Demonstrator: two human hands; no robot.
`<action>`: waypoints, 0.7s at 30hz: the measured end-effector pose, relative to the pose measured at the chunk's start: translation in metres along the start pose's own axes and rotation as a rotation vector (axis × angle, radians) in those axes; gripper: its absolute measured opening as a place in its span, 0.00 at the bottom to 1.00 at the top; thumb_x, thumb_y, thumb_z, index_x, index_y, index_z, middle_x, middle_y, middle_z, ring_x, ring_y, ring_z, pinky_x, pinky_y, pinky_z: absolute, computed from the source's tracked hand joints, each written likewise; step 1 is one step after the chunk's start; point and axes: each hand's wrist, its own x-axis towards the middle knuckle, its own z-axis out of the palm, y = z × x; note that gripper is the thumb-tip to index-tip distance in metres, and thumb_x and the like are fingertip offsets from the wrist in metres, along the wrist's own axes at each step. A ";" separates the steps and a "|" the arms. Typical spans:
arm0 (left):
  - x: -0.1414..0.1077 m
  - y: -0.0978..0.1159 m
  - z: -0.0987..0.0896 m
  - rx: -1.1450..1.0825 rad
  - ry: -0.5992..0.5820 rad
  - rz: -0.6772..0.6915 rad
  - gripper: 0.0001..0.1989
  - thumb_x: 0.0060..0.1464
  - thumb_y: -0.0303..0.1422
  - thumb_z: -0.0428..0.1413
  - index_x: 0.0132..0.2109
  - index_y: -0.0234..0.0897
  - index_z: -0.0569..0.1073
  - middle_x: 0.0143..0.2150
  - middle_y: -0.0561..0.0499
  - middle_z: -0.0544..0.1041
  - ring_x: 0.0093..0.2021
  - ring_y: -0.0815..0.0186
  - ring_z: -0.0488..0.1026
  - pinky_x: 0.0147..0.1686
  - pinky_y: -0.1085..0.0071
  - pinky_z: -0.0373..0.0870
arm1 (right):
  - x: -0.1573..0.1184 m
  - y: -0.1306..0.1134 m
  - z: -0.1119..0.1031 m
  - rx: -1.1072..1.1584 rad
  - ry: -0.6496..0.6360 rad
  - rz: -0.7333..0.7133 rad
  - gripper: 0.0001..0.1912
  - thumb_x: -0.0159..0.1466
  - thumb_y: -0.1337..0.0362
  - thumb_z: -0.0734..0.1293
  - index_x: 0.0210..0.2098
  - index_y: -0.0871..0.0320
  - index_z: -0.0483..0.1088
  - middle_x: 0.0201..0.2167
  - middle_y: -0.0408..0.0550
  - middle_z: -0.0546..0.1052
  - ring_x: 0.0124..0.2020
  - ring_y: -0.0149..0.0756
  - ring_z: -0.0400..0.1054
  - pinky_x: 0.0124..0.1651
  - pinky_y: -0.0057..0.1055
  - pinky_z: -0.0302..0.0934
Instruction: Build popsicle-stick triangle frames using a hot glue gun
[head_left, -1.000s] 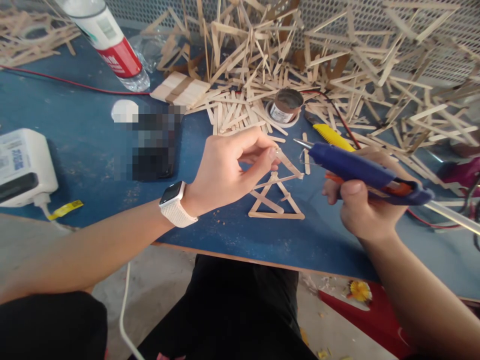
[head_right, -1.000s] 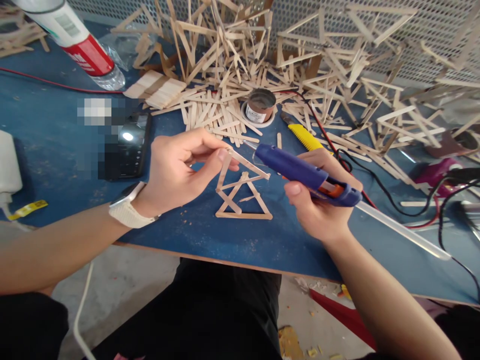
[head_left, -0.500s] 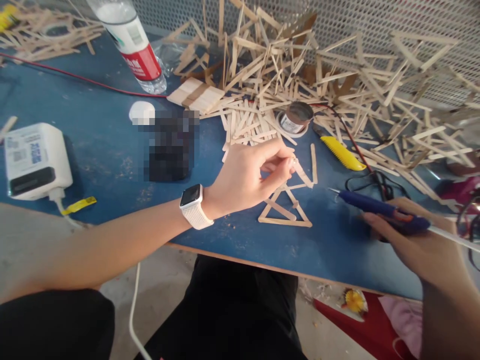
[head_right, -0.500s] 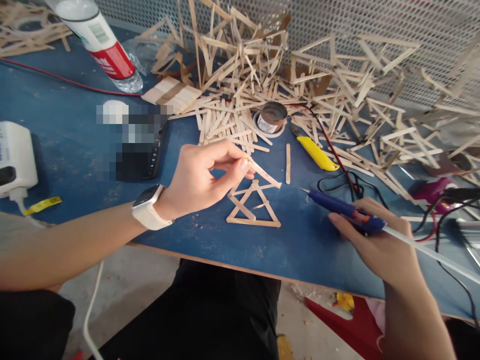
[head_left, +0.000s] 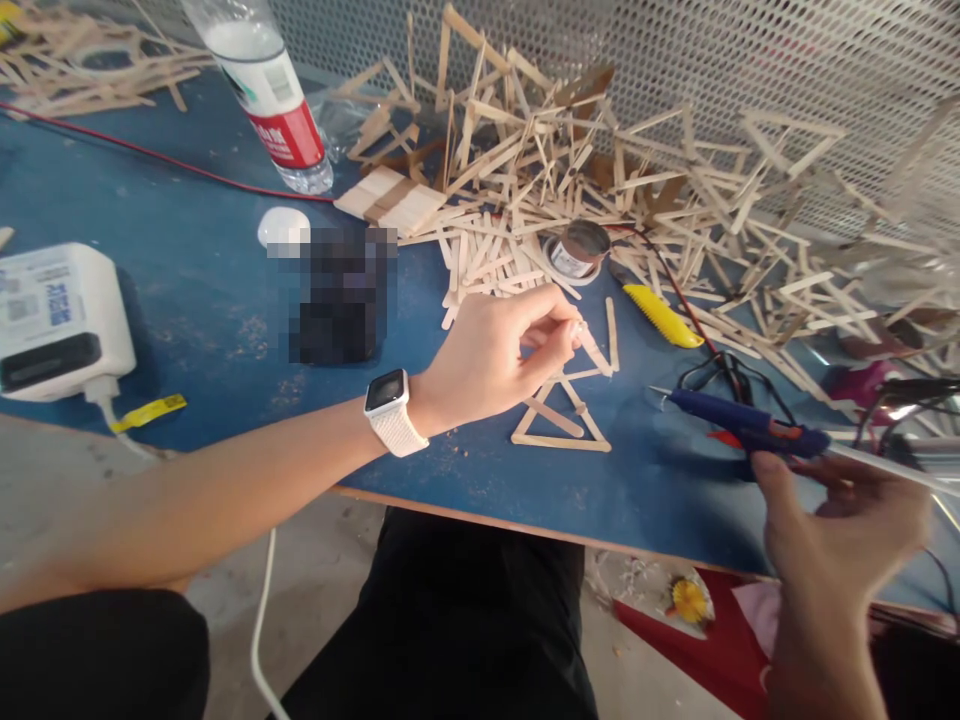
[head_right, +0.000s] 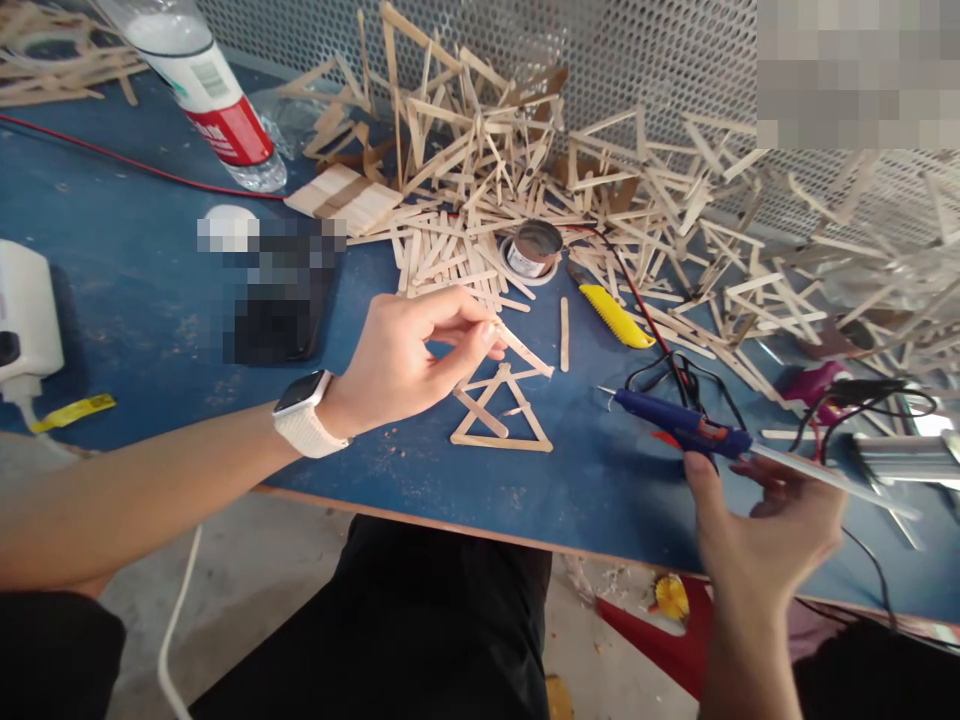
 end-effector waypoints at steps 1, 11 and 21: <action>0.000 0.000 0.000 0.005 0.000 -0.003 0.08 0.73 0.28 0.56 0.42 0.33 0.78 0.38 0.50 0.87 0.37 0.72 0.86 0.40 0.80 0.83 | -0.006 -0.003 -0.003 -0.066 0.067 -0.147 0.26 0.37 0.49 0.85 0.28 0.48 0.72 0.23 0.41 0.72 0.19 0.41 0.65 0.20 0.35 0.49; 0.000 0.003 0.000 0.013 -0.003 -0.024 0.09 0.73 0.29 0.58 0.41 0.34 0.78 0.38 0.50 0.87 0.37 0.71 0.87 0.39 0.79 0.84 | -0.017 -0.128 0.017 0.168 -0.320 -0.903 0.12 0.56 0.75 0.79 0.32 0.54 0.77 0.26 0.41 0.78 0.24 0.35 0.72 0.25 0.34 0.65; 0.001 0.007 0.000 0.057 -0.002 -0.070 0.05 0.71 0.27 0.59 0.44 0.35 0.80 0.41 0.51 0.89 0.39 0.69 0.87 0.43 0.78 0.84 | -0.003 -0.165 0.119 0.396 -0.724 -0.690 0.16 0.67 0.62 0.75 0.54 0.53 0.77 0.48 0.49 0.84 0.49 0.44 0.81 0.53 0.44 0.75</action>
